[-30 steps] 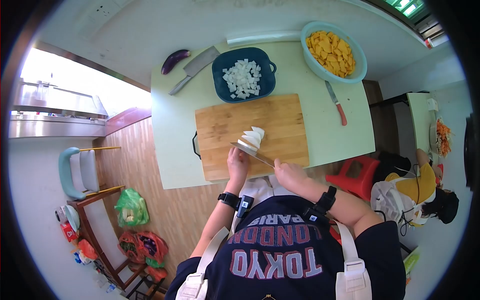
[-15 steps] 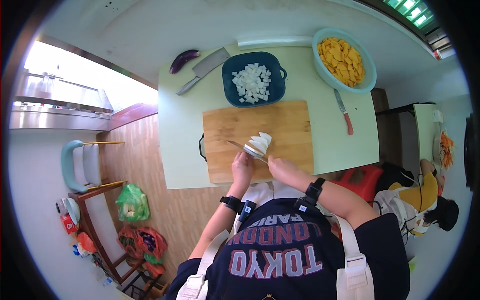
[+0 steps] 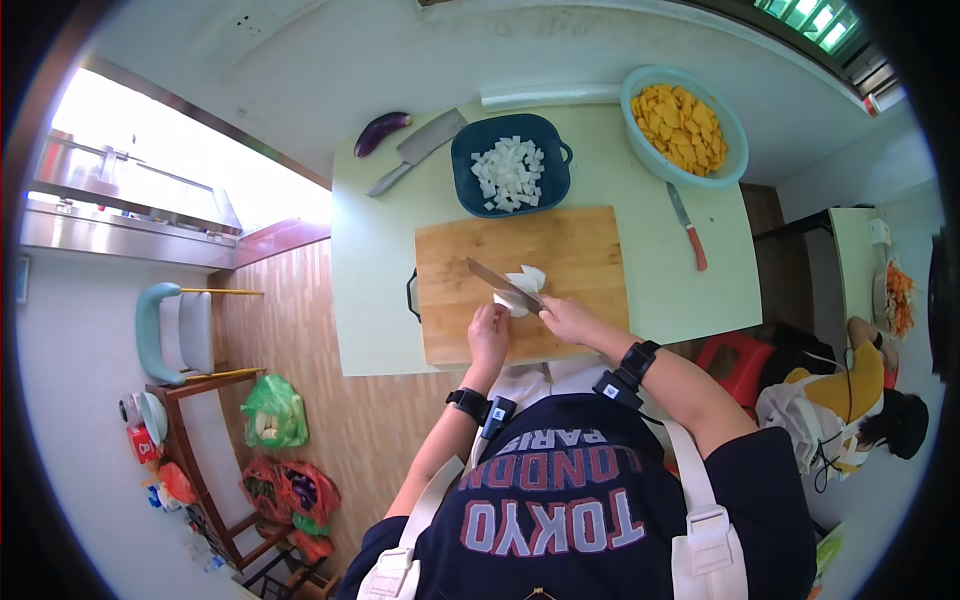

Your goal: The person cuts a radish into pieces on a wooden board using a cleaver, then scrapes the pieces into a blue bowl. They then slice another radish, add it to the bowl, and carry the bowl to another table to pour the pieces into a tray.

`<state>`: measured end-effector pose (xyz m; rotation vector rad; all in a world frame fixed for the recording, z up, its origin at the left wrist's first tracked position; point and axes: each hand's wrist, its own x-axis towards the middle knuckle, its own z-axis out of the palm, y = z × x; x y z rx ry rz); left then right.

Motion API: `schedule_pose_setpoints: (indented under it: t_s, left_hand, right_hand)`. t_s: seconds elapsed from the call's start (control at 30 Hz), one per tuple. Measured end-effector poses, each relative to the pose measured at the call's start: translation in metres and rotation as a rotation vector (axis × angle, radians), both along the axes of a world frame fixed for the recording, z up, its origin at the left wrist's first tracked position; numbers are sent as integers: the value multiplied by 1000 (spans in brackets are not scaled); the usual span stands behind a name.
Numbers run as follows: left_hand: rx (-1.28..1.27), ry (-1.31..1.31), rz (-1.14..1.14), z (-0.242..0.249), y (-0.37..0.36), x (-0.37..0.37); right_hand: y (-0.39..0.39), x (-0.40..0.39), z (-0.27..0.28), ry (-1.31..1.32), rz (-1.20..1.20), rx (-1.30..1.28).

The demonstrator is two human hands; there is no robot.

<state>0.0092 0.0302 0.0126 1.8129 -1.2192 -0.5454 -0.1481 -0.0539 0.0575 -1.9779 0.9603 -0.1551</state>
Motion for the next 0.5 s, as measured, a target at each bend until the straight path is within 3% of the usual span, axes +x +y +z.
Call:
schedule_pose_setpoints:
  t_s: [0.07,0.13,0.23,0.5]
  left_hand:
    - [-26,31,9,-6,2,-1]
    - [-49,63,18,-8,5,-3]
    - [-36,17,10,-9,4,-3]
    - [3,8,20,-3,1,-6]
  right_hand:
    - [3,-5,10,43,-25,11]
    - [12,-12,15,118,30,-169]
    - [27,-18,35,284,50,-148]
    - [40,-27,38,364,121,-153]
